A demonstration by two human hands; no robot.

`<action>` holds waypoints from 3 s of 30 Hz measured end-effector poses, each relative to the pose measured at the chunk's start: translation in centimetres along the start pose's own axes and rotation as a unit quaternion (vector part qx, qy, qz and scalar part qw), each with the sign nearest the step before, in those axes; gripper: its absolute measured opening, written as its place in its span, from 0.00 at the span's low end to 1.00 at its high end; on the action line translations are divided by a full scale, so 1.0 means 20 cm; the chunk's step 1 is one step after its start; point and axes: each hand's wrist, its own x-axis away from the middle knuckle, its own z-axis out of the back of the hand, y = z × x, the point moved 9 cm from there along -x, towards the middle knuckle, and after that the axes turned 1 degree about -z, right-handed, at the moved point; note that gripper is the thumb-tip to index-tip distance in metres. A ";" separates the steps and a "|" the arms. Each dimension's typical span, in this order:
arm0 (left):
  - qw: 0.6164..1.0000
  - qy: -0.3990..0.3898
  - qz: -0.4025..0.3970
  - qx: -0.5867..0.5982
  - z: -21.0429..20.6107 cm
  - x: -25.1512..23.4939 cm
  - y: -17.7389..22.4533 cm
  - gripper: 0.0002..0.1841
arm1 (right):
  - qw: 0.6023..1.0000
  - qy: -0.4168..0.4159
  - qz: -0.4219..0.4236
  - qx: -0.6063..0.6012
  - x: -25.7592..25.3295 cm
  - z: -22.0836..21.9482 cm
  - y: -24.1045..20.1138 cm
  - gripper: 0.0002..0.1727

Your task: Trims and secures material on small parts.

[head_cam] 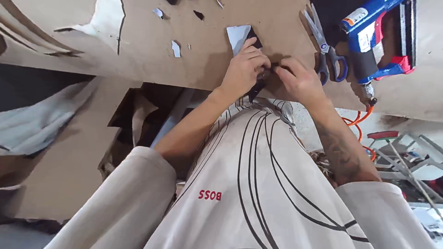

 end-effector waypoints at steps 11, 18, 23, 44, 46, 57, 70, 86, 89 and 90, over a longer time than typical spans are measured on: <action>0.997 0.073 0.019 -0.023 -0.02 0.07 0.00 0.13 | 0.993 -0.049 -0.087 -0.061 -0.17 -0.03 0.08 0.10; 0.995 0.092 -0.029 0.032 -0.07 0.13 -0.05 0.26 | 0.967 -0.076 -0.239 -0.048 -0.21 0.01 0.16 0.06; 0.978 0.190 -0.074 -0.051 -0.09 0.17 -0.02 0.05 | 0.958 -0.079 -0.269 -0.058 -0.21 0.01 0.17 0.07; 0.968 0.236 -0.069 -0.050 -0.06 0.18 -0.02 0.07 | 0.996 0.034 -0.055 0.058 -0.15 -0.08 -0.01 0.10; 0.968 0.236 -0.066 -0.047 -0.05 0.18 -0.02 0.07 | 0.993 0.015 -0.113 0.044 -0.19 -0.06 0.02 0.12; 0.983 0.177 -0.056 -0.004 -0.03 0.15 -0.06 0.08 | 0.872 0.010 -0.481 0.095 0.50 0.59 0.51 0.47; 0.987 0.117 -0.048 0.097 -0.02 0.13 -0.12 0.09 | 0.885 0.081 -0.458 -0.011 0.29 0.21 -0.34 0.15; 0.992 0.080 -0.063 0.078 -0.03 0.12 -0.10 0.10 | 0.864 0.090 -0.495 0.031 0.25 0.11 -0.46 0.21; 0.994 0.068 -0.071 0.038 -0.03 0.11 -0.07 0.13 | 0.860 0.117 -0.496 0.032 0.38 0.25 -0.53 0.20; 0.996 0.050 -0.072 0.017 -0.04 0.10 -0.05 0.17 | 0.858 0.125 -0.497 0.041 0.42 0.29 -0.55 0.19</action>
